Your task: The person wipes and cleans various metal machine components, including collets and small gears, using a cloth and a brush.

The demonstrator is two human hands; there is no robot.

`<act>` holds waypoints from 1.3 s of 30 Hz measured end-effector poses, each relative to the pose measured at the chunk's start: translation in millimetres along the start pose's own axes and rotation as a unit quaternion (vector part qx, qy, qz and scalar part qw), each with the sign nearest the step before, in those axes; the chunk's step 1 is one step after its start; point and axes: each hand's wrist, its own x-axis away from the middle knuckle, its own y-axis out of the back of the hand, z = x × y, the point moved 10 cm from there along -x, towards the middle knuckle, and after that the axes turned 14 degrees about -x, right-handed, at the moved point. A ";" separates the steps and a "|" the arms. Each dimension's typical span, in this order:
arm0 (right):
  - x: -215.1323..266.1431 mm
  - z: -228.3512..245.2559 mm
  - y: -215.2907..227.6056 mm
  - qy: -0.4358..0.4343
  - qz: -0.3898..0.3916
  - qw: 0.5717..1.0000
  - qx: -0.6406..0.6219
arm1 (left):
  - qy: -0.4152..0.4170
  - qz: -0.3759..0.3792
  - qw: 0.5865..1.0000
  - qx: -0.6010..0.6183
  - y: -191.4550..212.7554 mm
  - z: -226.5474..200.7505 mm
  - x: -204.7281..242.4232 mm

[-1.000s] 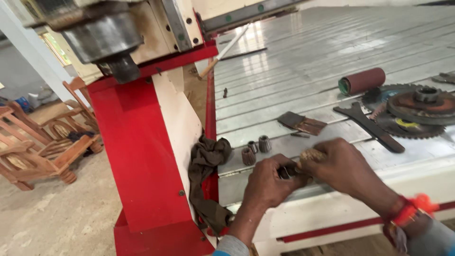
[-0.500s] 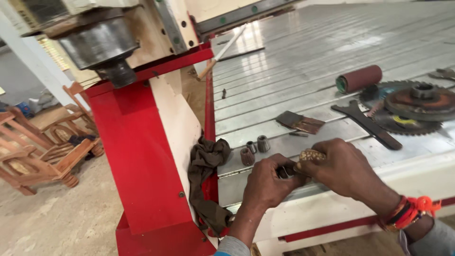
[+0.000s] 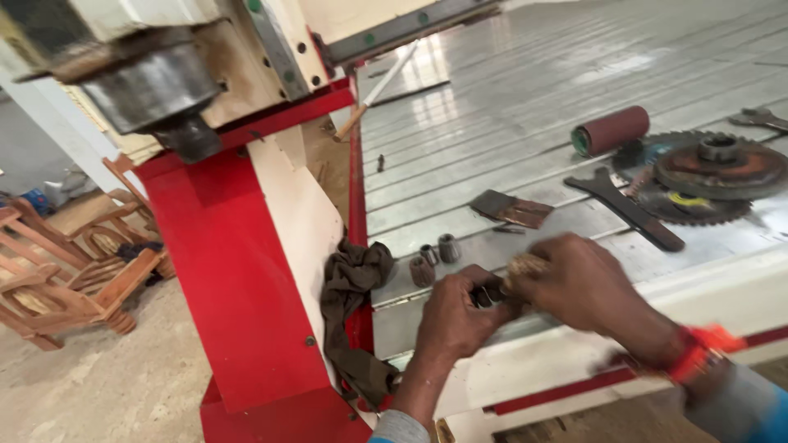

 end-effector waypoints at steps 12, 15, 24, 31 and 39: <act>-3.6 2.3 -9.8 -0.012 -0.003 0.999 -0.030 | -0.042 -0.042 0.998 -0.025 -2.2 4.3 -0.5; -1.5 2.9 -11.4 0.030 -0.005 1.000 0.000 | 0.008 -0.006 1.000 0.000 -10.3 10.2 -1.8; 0.6 -2.4 -12.7 -0.011 0.008 0.997 -0.076 | 0.038 -0.009 0.999 -0.026 -3.3 10.8 -0.4; -12.1 -20.8 -5.0 -0.027 -0.022 0.998 -0.061 | 0.013 -0.002 1.000 -0.019 -8.2 7.8 0.2; -13.9 -23.2 -5.2 -0.033 -0.005 0.999 -0.032 | 0.044 0.014 0.998 -0.029 -9.0 8.0 0.6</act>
